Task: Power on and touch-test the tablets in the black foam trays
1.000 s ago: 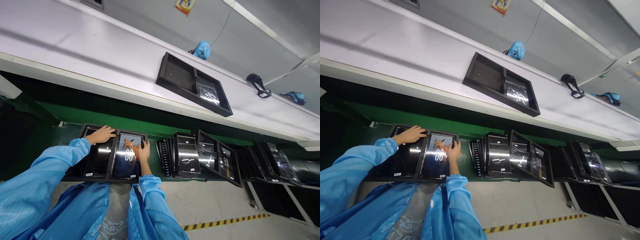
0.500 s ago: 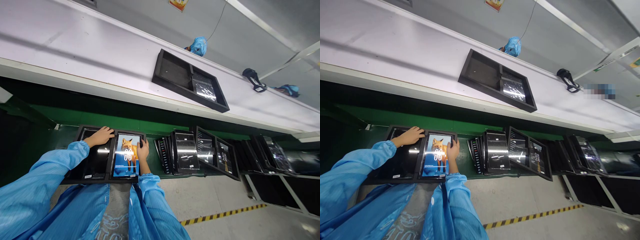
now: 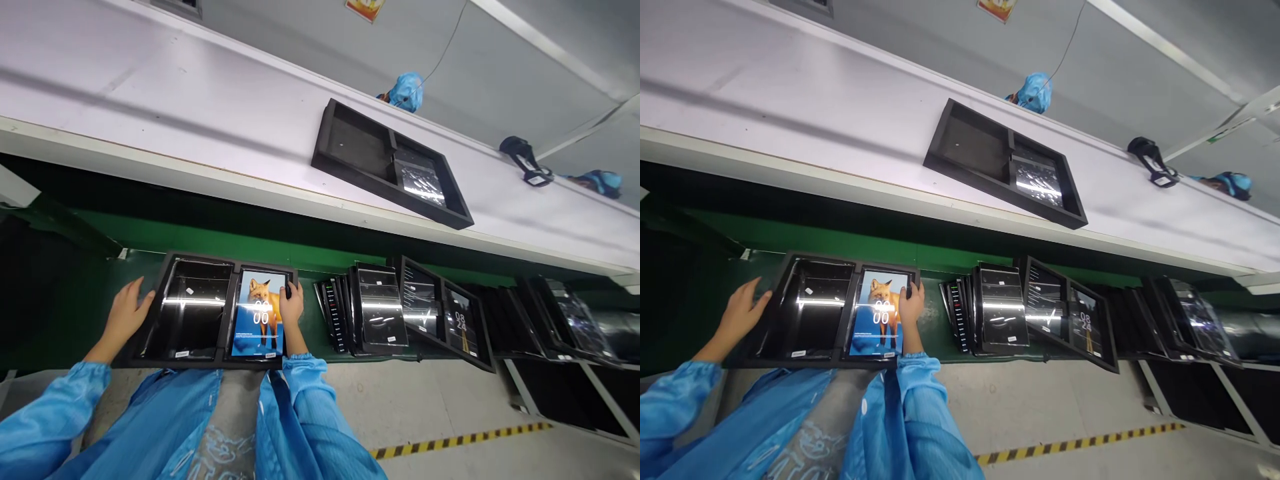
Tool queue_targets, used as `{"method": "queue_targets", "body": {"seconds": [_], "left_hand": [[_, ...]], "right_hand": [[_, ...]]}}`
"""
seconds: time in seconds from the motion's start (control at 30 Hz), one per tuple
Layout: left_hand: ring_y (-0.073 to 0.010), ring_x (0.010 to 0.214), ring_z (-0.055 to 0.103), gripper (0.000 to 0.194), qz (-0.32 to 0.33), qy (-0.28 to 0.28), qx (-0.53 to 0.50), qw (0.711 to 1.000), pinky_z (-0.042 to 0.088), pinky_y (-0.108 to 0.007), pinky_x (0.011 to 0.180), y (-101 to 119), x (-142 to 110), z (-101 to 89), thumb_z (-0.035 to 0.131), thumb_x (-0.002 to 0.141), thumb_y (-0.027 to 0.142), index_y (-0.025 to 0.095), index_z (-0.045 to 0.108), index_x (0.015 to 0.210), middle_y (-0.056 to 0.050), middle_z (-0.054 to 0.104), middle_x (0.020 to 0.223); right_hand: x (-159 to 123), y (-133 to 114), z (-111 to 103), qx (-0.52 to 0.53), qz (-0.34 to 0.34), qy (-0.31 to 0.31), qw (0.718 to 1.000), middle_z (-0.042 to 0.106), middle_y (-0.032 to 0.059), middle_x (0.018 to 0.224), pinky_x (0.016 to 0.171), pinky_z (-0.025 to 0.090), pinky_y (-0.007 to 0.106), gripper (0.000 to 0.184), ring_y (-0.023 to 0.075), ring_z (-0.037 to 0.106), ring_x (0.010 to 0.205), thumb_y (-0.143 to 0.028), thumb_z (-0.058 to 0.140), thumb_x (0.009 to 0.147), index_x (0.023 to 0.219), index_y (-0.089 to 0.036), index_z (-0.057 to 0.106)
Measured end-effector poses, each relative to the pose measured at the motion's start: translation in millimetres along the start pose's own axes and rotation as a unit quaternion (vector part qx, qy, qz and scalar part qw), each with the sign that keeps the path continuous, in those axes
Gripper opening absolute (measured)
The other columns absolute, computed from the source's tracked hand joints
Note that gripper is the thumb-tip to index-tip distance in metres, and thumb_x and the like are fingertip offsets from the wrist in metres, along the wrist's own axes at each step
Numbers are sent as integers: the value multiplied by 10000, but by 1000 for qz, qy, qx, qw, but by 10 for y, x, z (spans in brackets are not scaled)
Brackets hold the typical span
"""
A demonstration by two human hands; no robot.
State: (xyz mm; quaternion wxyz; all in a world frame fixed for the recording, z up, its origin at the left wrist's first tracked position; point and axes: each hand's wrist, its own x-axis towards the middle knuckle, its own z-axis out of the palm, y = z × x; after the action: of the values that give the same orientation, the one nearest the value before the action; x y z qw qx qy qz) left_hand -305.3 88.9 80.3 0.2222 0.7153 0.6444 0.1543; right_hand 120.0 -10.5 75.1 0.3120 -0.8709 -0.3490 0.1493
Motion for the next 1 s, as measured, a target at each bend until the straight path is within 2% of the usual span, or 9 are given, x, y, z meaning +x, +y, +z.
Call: {"method": "queue_targets", "body": {"seconds": [0.1,0.23,0.37,0.47,0.57,0.77,1.0], "left_hand": [[-369,1375,420,722,-110,-35,-62,991,326,-499,1157,-243,-412,108,327,909,547,22,418,1397,-248,489,1427],[-356,1262,551,632,-194,-67,-127,970,433,-463,1082,-187,-678,184,280,906,591,129,603,1192,-171,651,1245],[-337,1165,623,565,-190,-68,-122,972,495,-422,1011,-108,-653,164,337,880,579,172,658,1106,-131,701,1162],[-321,1169,625,546,-187,-68,-130,971,502,-399,1000,-150,-607,177,364,870,569,182,670,1104,-122,709,1168],[-331,1146,635,547,-180,-92,-136,970,504,-404,986,-201,-587,198,390,858,595,188,669,1093,-121,721,1141],[-328,1152,634,605,-181,-116,-135,967,495,-394,991,-180,-579,180,391,859,624,176,641,1180,-128,701,1199],[-322,1106,657,561,-178,-99,-145,968,515,-384,957,-124,-572,157,428,834,607,185,657,1123,-116,723,1144]], "right_hand": [[4,-1,4,1,-2,9,1000,512,108,1443,1015,459,364,389,266,547,1262,-358,527,881,1205,-199,671],[1,-41,-21,-11,-4,10,1000,526,111,1428,1005,460,374,393,277,559,1237,-356,532,869,1197,-189,669],[-4,-87,-61,-21,-3,1,1000,522,113,1429,987,473,391,385,289,566,1232,-344,531,871,1196,-189,667],[-3,-97,-74,-26,-6,1,1000,521,115,1425,987,474,389,382,280,569,1230,-328,527,874,1205,-192,659],[-6,-95,-77,-32,-11,-3,999,507,119,1440,1007,462,386,396,284,547,1261,-320,539,868,1222,-185,650],[-29,-77,-64,-50,-27,-3,998,463,140,1481,1033,447,420,440,317,487,1325,-336,560,864,1270,-179,624],[47,1,-46,21,-24,-13,999,497,159,1451,1080,411,415,400,286,505,1316,-325,489,890,1212,-149,650]]}}
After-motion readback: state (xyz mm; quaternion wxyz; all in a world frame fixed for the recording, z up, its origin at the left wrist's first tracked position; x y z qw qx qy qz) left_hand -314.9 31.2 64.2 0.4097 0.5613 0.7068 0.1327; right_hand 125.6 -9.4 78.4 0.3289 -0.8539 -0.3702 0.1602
